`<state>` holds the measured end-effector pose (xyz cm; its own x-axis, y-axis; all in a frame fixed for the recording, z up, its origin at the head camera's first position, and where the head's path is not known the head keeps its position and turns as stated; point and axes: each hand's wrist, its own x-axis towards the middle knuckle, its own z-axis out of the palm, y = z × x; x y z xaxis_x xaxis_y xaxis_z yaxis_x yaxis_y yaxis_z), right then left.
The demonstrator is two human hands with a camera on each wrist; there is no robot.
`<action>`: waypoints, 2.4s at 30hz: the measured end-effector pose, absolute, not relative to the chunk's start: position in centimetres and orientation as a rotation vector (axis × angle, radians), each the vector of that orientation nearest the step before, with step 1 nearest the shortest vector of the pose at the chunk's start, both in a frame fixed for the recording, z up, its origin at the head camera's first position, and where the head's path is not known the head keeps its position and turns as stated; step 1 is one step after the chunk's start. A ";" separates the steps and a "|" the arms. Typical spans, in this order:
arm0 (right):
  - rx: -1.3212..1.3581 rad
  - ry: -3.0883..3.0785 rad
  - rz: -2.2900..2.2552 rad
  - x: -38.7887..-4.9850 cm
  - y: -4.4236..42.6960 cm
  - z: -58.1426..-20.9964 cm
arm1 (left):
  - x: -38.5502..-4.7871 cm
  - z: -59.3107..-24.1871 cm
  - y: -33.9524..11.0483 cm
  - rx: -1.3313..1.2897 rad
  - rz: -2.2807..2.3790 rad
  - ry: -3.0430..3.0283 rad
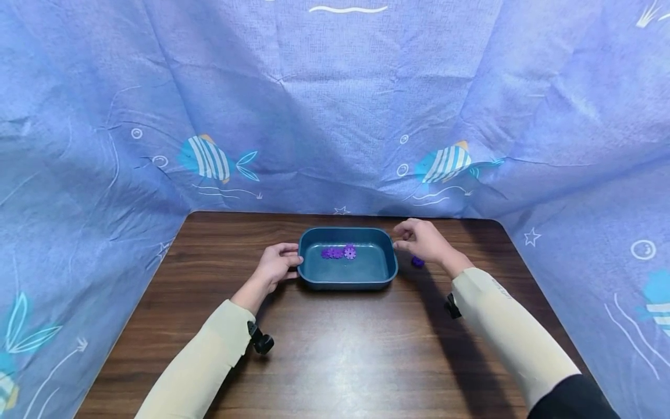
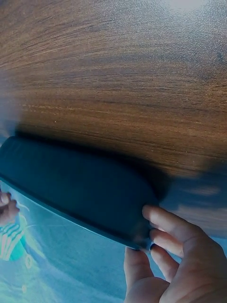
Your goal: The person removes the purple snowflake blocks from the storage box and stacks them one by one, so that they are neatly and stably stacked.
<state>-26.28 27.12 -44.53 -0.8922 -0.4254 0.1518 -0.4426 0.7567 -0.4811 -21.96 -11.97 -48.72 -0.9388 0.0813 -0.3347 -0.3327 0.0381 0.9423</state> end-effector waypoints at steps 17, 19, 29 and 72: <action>0.862 -2.997 0.765 -27.4 19.7 -45.7 | -22.0 -48.7 -11.9 -0.251 1.971 2.013; 0.849 -3.011 0.770 -27.4 19.2 -46.1 | -22.0 -48.7 -12.0 -0.256 1.968 2.016; 0.828 -3.061 0.688 -27.4 17.1 -47.9 | -21.9 -48.6 -11.9 -0.264 1.972 2.008; 0.699 -3.229 0.414 -27.9 15.4 -49.3 | -22.1 -48.7 -12.1 -0.262 1.964 2.010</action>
